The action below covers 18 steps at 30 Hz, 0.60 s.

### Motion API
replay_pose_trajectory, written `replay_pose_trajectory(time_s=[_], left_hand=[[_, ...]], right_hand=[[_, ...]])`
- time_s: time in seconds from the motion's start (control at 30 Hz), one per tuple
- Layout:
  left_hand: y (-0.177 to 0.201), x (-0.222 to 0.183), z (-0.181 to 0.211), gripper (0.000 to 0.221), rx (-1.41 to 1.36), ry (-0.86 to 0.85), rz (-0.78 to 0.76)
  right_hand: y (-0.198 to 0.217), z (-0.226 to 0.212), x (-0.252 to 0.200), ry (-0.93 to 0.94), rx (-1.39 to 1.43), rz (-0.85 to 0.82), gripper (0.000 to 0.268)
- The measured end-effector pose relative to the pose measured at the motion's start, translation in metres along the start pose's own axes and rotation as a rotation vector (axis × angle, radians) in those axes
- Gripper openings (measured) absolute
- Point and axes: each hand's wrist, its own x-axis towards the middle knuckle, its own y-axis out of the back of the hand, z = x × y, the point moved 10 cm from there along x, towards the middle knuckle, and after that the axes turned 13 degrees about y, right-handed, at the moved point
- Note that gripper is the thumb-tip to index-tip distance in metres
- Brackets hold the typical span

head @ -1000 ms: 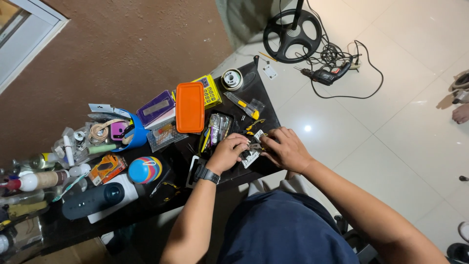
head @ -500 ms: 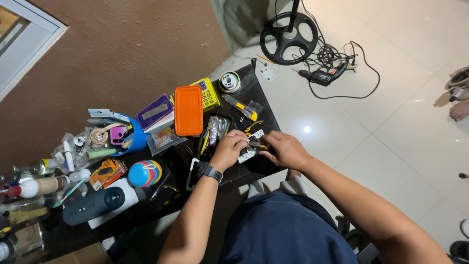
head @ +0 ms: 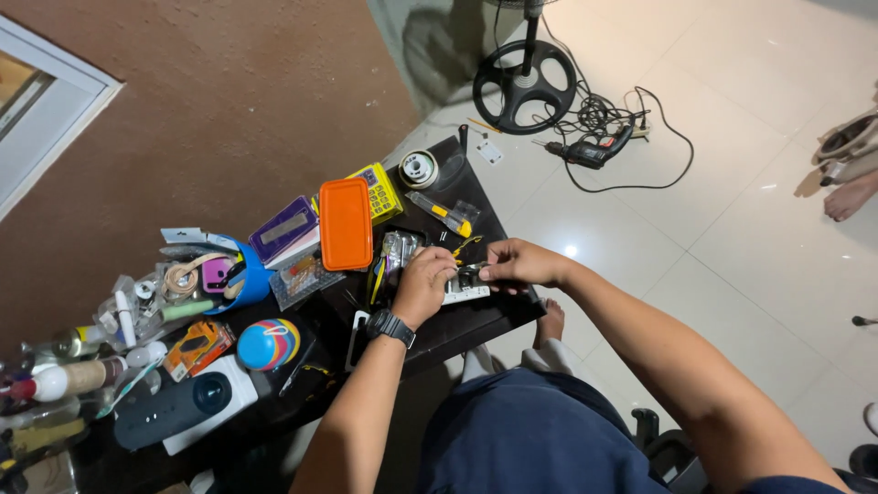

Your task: Fitting and connecting wires to an electrical outlet component on a low table.

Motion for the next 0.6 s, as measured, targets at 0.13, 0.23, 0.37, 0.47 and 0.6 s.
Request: replay_pose_trajectory(time_s=[0.13,0.23,0.37,0.47,0.6], left_hand=[[0.002,0.004,-0.001,0.012,0.017,-0.007,0.011],[0.008,0.003,0.005,0.012,0.013,-0.03,0.029],[0.012,0.002,0.011,0.014,0.024,-0.04,0.05],[0.013,0.002,0.012,0.015,0.025,-0.043,0.06],[0.014,0.003,0.01,0.015,0.038,-0.018,0.06]], right_hand=[[0.001,0.007,0.008,-0.049,0.088,-0.015,0.024],[0.001,0.015,0.011,-0.119,0.107,-0.024,0.023],[-0.003,0.018,0.01,-0.174,0.15,-0.065,0.025],[-0.006,0.021,0.011,-0.218,0.202,-0.09,0.023],[-0.007,0.021,0.014,-0.25,0.242,-0.107,0.021]])
